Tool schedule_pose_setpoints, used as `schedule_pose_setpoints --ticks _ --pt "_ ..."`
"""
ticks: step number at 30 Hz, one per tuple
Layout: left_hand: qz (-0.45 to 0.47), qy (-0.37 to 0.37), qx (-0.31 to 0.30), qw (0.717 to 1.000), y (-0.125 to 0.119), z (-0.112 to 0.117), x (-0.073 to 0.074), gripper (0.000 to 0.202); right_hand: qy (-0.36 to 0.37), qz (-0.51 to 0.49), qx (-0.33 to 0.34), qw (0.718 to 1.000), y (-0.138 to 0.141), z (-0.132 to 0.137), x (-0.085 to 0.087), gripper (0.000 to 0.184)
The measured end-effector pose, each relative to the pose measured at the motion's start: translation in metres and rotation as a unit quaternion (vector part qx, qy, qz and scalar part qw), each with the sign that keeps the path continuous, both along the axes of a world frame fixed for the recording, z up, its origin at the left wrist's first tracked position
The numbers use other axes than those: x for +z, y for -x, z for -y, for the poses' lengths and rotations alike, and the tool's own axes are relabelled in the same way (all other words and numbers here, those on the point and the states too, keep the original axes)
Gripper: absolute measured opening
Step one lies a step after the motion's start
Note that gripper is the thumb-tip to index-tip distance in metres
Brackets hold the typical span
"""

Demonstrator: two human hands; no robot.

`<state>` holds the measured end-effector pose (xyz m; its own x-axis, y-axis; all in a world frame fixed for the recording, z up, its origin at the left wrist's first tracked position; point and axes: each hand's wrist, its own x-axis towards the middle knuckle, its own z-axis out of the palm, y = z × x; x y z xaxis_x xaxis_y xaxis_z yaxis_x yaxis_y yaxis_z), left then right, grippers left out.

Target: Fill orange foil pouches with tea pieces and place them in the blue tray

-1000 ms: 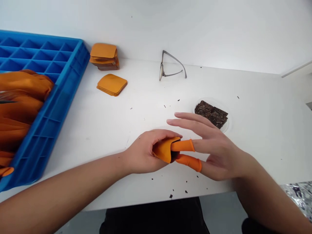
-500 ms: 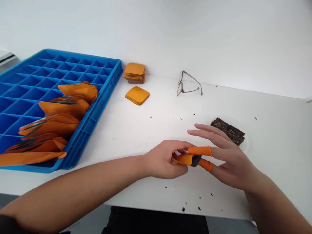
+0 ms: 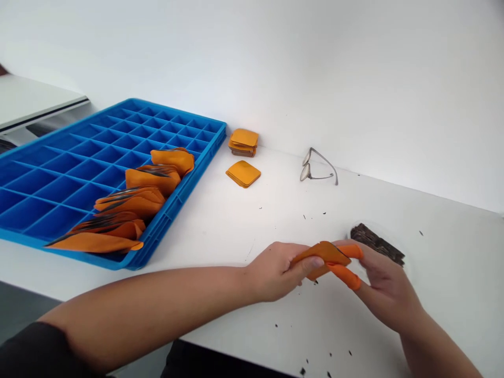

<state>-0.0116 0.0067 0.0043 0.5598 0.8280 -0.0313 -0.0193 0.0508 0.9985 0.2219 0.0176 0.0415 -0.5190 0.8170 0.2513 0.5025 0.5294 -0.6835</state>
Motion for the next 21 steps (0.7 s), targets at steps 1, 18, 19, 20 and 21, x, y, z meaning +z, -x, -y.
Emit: schedule_pose_setpoints --ticks 1,18,19,20,21 --pt "0.01 0.009 0.009 1.0 -0.001 0.0 -0.001 0.047 0.019 -0.01 -0.006 1.0 0.003 0.0 -0.001 0.027" --pt "-0.112 -0.126 0.005 0.986 -0.003 0.0 -0.015 0.056 -0.089 -0.169 -0.198 0.961 0.123 -0.026 0.064 0.014" --pt "-0.113 -0.141 0.002 0.984 -0.004 -0.001 -0.016 0.053 -0.071 -0.183 -0.153 0.969 0.146 -0.033 0.068 0.015" --pt "-0.108 -0.152 0.001 0.982 -0.005 -0.002 -0.017 0.052 -0.052 -0.193 -0.109 0.974 0.17 -0.041 0.069 0.016" --pt "-0.096 -0.16 0.002 0.982 -0.005 -0.002 -0.018 0.051 -0.027 -0.203 -0.065 0.977 0.193 -0.048 0.067 0.019"
